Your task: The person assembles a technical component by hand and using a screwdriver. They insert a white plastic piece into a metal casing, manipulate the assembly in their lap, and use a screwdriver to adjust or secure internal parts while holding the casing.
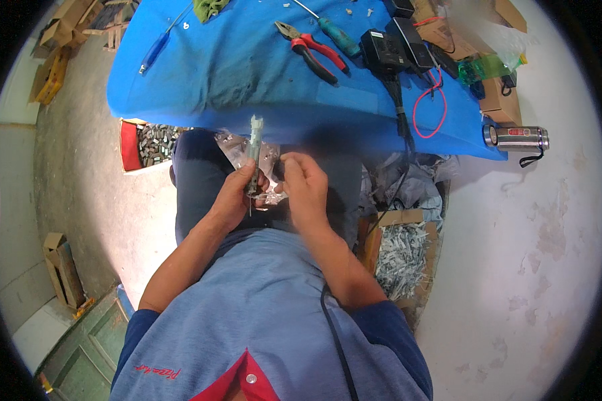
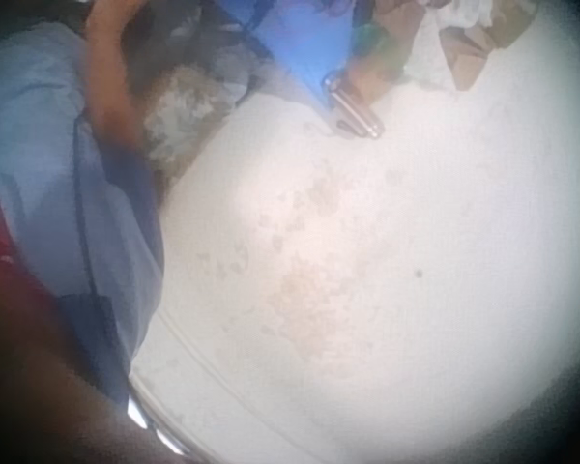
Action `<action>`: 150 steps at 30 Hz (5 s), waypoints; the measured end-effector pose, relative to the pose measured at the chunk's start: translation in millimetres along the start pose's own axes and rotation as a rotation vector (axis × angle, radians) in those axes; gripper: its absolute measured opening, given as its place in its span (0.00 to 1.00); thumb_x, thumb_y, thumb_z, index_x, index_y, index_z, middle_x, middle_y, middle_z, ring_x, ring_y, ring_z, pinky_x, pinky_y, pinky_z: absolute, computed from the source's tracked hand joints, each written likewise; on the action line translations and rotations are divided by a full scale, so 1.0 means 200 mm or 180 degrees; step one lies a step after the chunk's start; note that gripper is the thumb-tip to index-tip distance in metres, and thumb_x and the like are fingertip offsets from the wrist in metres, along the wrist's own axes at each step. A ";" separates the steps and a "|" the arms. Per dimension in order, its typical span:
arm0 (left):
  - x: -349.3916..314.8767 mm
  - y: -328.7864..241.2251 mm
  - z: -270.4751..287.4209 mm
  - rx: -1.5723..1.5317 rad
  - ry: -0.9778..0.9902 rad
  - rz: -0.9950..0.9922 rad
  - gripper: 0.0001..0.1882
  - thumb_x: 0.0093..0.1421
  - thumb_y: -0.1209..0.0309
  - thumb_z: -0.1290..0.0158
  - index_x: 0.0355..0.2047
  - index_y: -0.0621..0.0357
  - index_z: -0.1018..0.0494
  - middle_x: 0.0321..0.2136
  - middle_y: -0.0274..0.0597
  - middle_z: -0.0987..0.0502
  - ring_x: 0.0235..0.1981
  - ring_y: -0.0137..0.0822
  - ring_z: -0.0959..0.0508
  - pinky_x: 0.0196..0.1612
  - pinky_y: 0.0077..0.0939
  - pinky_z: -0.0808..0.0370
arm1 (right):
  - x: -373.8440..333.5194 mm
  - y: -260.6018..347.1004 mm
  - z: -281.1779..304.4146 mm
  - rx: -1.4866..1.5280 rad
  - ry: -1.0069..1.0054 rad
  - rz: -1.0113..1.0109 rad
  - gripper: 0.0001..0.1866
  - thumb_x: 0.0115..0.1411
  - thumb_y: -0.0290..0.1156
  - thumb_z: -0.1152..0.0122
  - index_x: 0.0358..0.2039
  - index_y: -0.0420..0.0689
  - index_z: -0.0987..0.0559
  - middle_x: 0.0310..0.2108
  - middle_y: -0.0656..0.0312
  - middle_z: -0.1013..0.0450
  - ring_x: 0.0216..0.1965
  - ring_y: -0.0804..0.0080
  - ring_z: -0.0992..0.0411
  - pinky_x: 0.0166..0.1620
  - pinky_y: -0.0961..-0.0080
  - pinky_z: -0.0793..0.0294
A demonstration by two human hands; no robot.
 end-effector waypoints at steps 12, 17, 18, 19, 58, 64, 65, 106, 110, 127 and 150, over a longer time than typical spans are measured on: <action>0.01 -0.21 0.17 -0.0389 -0.0575 -0.0325 0.22 0.68 0.48 0.59 0.25 0.52 0.36 0.21 0.35 0.32 0.20 0.28 0.34 0.28 0.22 0.37 | -0.04 -0.08 0.01 -0.1374 0.0463 -0.0840 0.12 0.63 0.34 0.43 0.37 0.37 0.21 0.21 0.70 0.33 0.17 0.88 0.39 0.22 0.84 0.33; -0.02 -0.21 0.12 -0.0672 -0.0355 -0.0327 0.22 0.69 0.48 0.60 0.25 0.51 0.37 0.20 0.36 0.33 0.19 0.28 0.34 0.26 0.23 0.39 | -0.14 0.35 0.30 -0.2629 -0.0451 0.0924 0.12 0.62 0.34 0.42 0.38 0.37 0.20 0.28 0.61 0.23 0.30 0.78 0.27 0.34 0.79 0.27; -0.03 -0.19 0.11 -0.0719 -0.0273 -0.0279 0.22 0.69 0.48 0.61 0.25 0.51 0.37 0.20 0.36 0.33 0.19 0.29 0.35 0.26 0.23 0.39 | -0.21 0.47 0.42 -0.2800 -0.0785 0.1326 0.13 0.61 0.33 0.42 0.38 0.37 0.20 0.29 0.60 0.23 0.31 0.77 0.26 0.37 0.79 0.27; -0.03 -0.16 0.10 -0.0775 -0.0177 -0.0222 0.23 0.69 0.48 0.61 0.25 0.51 0.38 0.20 0.36 0.33 0.19 0.29 0.35 0.26 0.23 0.39 | -0.27 0.53 0.60 -0.2928 -0.1211 0.1380 0.12 0.62 0.33 0.42 0.39 0.36 0.20 0.29 0.60 0.23 0.31 0.77 0.26 0.37 0.78 0.27; -0.15 0.19 -0.22 0.0790 0.1068 0.0451 0.25 0.64 0.48 0.53 0.21 0.56 0.32 0.17 0.36 0.32 0.18 0.25 0.36 0.22 0.19 0.41 | 0.03 0.19 0.06 -0.2897 0.1670 0.1434 0.21 0.50 0.28 0.34 0.46 0.40 0.24 0.45 0.56 0.27 0.40 0.64 0.25 0.44 0.72 0.25; -0.17 0.20 -0.17 0.0889 0.0927 0.0353 0.22 0.64 0.51 0.50 0.24 0.55 0.32 0.18 0.34 0.32 0.18 0.23 0.37 0.23 0.18 0.40 | -0.02 0.28 0.06 -0.2656 0.1755 0.1493 0.15 0.49 0.24 0.34 0.40 0.41 0.23 0.39 0.60 0.28 0.35 0.70 0.27 0.39 0.75 0.27; -0.16 0.20 -0.17 0.0894 0.0841 0.0394 0.21 0.64 0.51 0.50 0.24 0.55 0.31 0.18 0.34 0.32 0.18 0.23 0.37 0.23 0.17 0.40 | -0.03 0.30 0.05 -0.2665 0.1765 0.1658 0.15 0.49 0.24 0.34 0.40 0.41 0.24 0.39 0.59 0.28 0.35 0.69 0.27 0.39 0.74 0.27; -0.14 0.07 -0.20 0.4464 0.0071 -0.0979 0.14 0.46 0.60 0.39 0.27 0.58 0.20 0.23 0.52 0.22 0.26 0.52 0.21 0.32 0.43 0.24 | -0.18 -0.08 -0.11 -0.4104 0.2802 0.0528 0.22 0.54 0.40 0.45 0.43 0.36 0.29 0.27 0.41 0.25 0.32 0.42 0.26 0.37 0.52 0.30; -0.16 0.02 -0.25 0.4569 0.0079 -0.1060 0.14 0.45 0.60 0.39 0.25 0.57 0.20 0.21 0.51 0.22 0.24 0.52 0.21 0.30 0.42 0.24 | -0.13 -0.14 -0.03 -0.3368 0.2296 0.0853 0.17 0.64 0.39 0.57 0.41 0.39 0.27 0.25 0.42 0.25 0.28 0.44 0.26 0.35 0.53 0.29; -0.18 -0.02 -0.24 0.4856 -0.0080 -0.1447 0.10 0.44 0.63 0.41 0.20 0.56 0.23 0.18 0.48 0.23 0.20 0.50 0.22 0.25 0.42 0.26 | -0.10 -0.28 0.11 -0.2002 0.1545 -0.0497 0.21 0.70 0.40 0.60 0.33 0.37 0.24 0.15 0.63 0.33 0.15 0.78 0.33 0.23 0.77 0.34; -0.19 -0.12 -0.07 0.3518 -0.0370 -0.0763 0.09 0.45 0.68 0.40 0.26 0.60 0.20 0.17 0.53 0.24 0.19 0.44 0.22 0.27 0.33 0.27 | -0.10 -0.20 -0.05 -0.0515 0.1124 -0.0635 0.22 0.69 0.48 0.57 0.40 0.40 0.25 0.17 0.66 0.33 0.15 0.84 0.37 0.17 0.86 0.43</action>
Point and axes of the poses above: each hand's wrist, its own x-axis towards the middle knuckle, its own z-axis out of the back of the hand, y = z × x, the point moved 10 cm from there along x, towards the middle knuckle
